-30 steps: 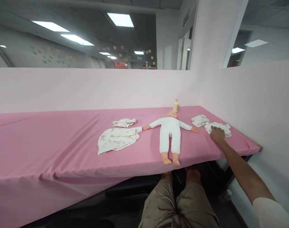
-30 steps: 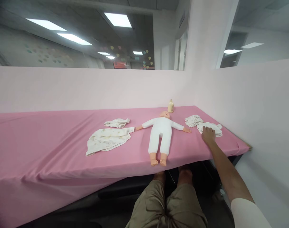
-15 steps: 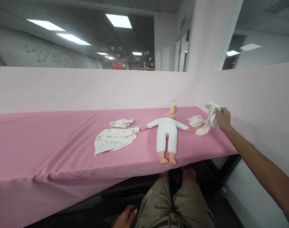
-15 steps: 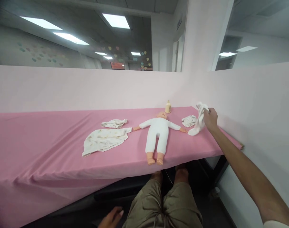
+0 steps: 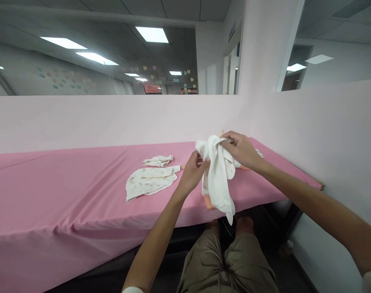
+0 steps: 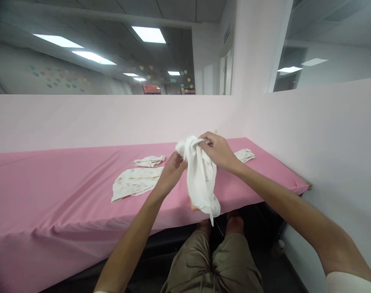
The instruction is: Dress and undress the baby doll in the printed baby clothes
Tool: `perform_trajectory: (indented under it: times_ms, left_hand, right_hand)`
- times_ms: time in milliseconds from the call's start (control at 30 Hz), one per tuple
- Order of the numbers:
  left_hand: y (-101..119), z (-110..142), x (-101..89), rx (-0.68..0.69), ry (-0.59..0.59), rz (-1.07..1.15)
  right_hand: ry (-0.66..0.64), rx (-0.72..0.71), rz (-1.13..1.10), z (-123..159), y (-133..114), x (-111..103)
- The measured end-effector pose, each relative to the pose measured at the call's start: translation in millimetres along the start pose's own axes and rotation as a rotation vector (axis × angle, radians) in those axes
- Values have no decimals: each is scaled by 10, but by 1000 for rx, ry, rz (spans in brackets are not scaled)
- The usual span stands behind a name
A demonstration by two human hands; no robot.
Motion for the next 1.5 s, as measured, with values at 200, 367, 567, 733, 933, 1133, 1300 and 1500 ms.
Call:
perform_trajectory:
  times_ms: [200, 367, 567, 733, 933, 1133, 1300, 1500]
  left_hand:
    - [166, -85, 63, 26, 17, 150]
    - [184, -185, -218, 71, 143, 220]
    - [347, -471, -644, 92, 335, 420]
    - [620, -607, -590, 105, 189, 223]
    - [734, -889, -520, 195, 109, -48]
    - [674, -1070, -198, 144, -191, -304]
    - [525, -1009, 201, 146, -477, -449]
    - [248, -1064, 65, 56, -380, -504]
  right_hand:
    - [-46, 84, -85, -2, 30, -5]
    - [-56, 173, -98, -16, 222, -117]
    - [100, 170, 55, -130, 542, -385]
    - [85, 156, 206, -167, 635, -392]
    - [156, 132, 403, -299, 625, -393]
    - [-98, 115, 214, -353, 644, -86]
    - [-259, -90, 115, -399, 358, 220]
    - [-330, 92, 138, -484, 629, 396]
Point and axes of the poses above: each hand's wrist, its own z-axis away from the middle knuckle, its own x-axis out of the palm, y = z × x, the point moved 7 cm from there along -z, towards the middle knuckle, and after that the axes turned 11 degrees about z, right-handed, at the moved point
